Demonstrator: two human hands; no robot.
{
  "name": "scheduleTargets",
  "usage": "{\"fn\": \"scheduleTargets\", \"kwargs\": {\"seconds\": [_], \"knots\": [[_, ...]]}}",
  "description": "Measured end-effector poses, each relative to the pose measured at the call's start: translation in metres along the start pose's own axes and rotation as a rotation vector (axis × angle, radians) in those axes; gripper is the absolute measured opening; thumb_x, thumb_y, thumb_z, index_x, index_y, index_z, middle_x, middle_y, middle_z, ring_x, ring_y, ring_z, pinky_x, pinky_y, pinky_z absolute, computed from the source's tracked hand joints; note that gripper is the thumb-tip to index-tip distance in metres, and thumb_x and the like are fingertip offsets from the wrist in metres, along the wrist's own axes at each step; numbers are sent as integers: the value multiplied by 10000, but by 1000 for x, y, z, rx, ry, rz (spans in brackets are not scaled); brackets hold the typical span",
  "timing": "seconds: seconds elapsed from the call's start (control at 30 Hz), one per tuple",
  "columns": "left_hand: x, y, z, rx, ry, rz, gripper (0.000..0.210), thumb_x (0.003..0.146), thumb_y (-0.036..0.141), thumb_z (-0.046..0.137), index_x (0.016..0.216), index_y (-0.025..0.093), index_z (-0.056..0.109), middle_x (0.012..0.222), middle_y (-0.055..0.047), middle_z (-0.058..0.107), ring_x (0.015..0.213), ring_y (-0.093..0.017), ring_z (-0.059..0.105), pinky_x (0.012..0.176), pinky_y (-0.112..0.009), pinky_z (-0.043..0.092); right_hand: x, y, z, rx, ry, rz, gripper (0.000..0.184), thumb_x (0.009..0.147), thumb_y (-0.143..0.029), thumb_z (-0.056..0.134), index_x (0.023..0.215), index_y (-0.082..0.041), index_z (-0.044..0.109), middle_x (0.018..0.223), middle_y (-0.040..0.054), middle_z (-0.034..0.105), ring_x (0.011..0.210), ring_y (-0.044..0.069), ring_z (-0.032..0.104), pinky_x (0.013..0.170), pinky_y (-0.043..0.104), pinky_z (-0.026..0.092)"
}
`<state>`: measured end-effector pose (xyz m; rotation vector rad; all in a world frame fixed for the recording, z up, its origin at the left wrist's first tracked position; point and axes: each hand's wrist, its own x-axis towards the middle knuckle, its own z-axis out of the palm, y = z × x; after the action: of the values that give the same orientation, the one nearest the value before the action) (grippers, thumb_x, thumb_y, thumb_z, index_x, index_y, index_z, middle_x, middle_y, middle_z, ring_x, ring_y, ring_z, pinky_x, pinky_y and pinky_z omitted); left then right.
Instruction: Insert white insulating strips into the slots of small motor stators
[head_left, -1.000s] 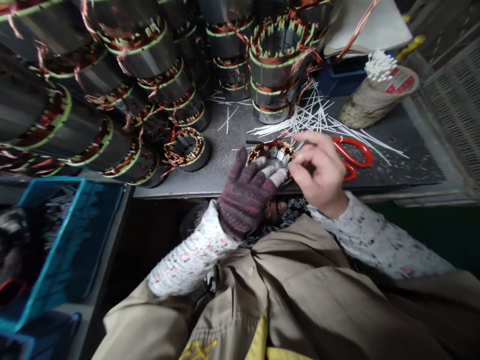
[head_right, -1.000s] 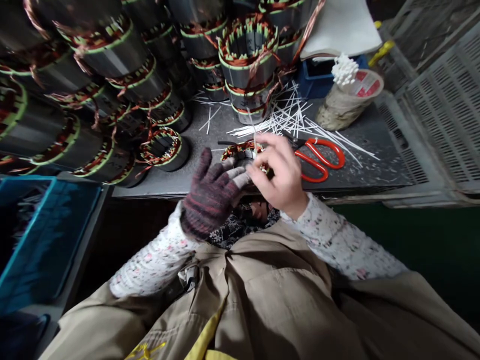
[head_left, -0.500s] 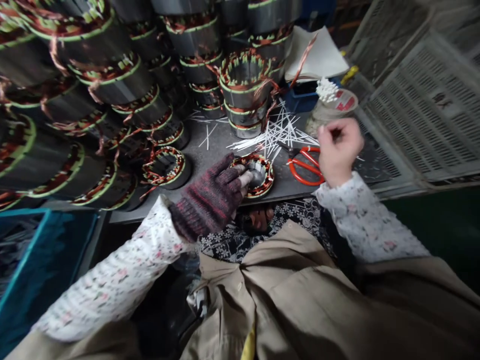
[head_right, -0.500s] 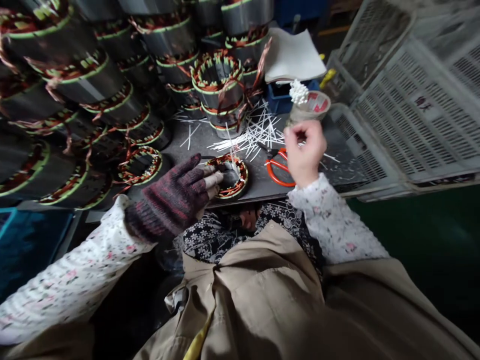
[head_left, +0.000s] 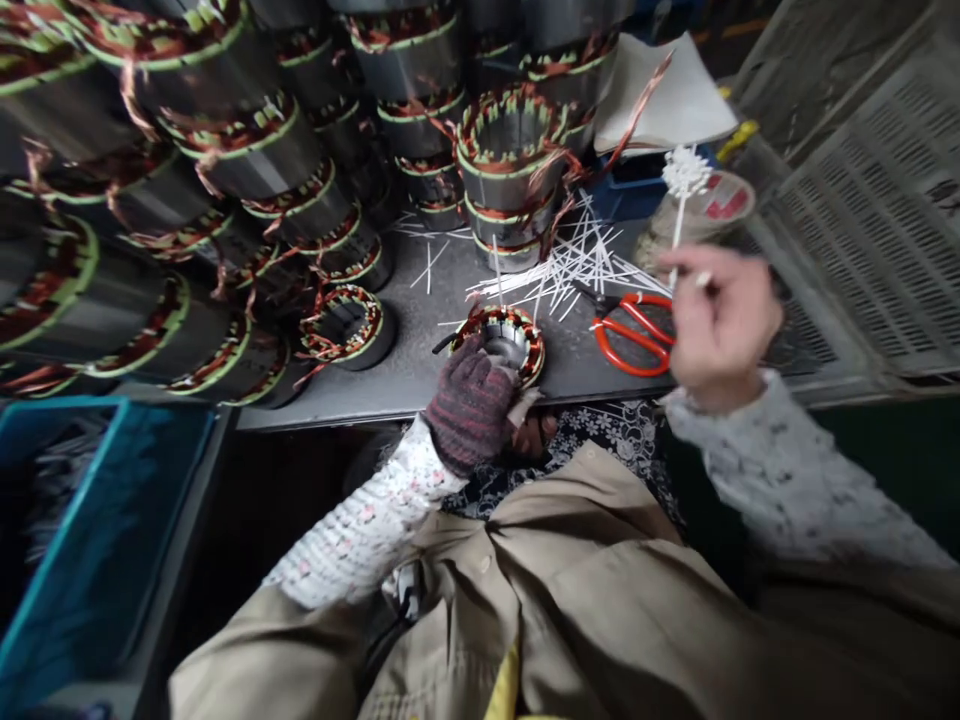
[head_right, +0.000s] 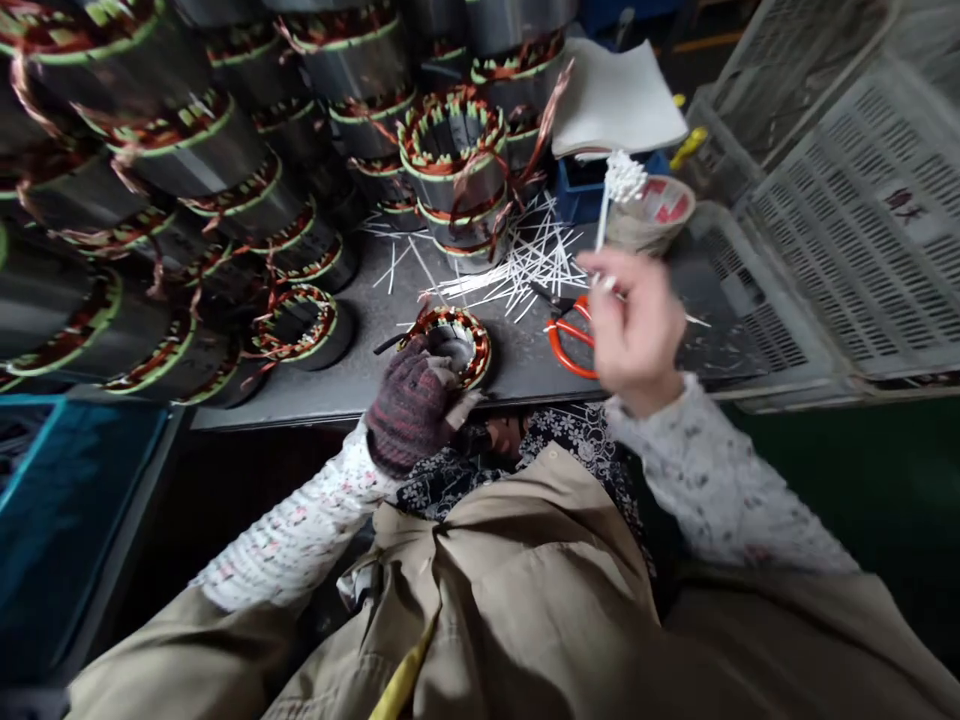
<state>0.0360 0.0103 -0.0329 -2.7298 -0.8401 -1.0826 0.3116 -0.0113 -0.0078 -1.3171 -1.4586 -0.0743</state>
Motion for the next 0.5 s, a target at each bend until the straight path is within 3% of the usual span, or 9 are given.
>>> {"fn": "scheduleTargets", "kwargs": {"seconds": [0.07,0.13,0.23,0.37,0.5], "knots": [[-1,6,1,-10,7,-53,197,941,338,685,1056,199,606,1125,-107,754,1095,-256,722,1134,-547,550,-36,-31,1,145,-171,-197,235,1011,-244,498,1116,-292,703,1036,51,783,981,253,756,854,450,613],[-1,8,1,-38,-10,-94,211,937,320,692,1072,190,597,1225,-135,735,1243,-281,675,1181,-579,503,-63,-50,1,266,-322,-224,217,990,-199,484,1004,-284,683,859,36,758,812,233,742,717,413,611],[-1,8,0,-77,-21,-137,243,933,296,697,1127,198,588,1267,-129,720,1329,-288,637,1222,-600,457,-80,-60,-3,358,-426,-98,220,980,-182,477,876,-283,643,729,23,714,654,219,688,595,387,568],[0,10,-3,-70,-13,-139,499,959,275,656,1412,186,465,1268,-138,709,1257,-269,679,1200,-562,493,-72,-57,-3,363,-494,56,269,1004,-238,477,787,-270,633,690,14,702,604,195,663,593,359,548],[0,15,0,-79,-30,-206,664,968,331,666,1533,161,361,1389,-192,653,1403,-324,584,1219,-561,465,-59,-52,23,439,-499,201,356,1029,-367,501,732,-239,651,701,16,718,635,167,669,622,317,547]]}}
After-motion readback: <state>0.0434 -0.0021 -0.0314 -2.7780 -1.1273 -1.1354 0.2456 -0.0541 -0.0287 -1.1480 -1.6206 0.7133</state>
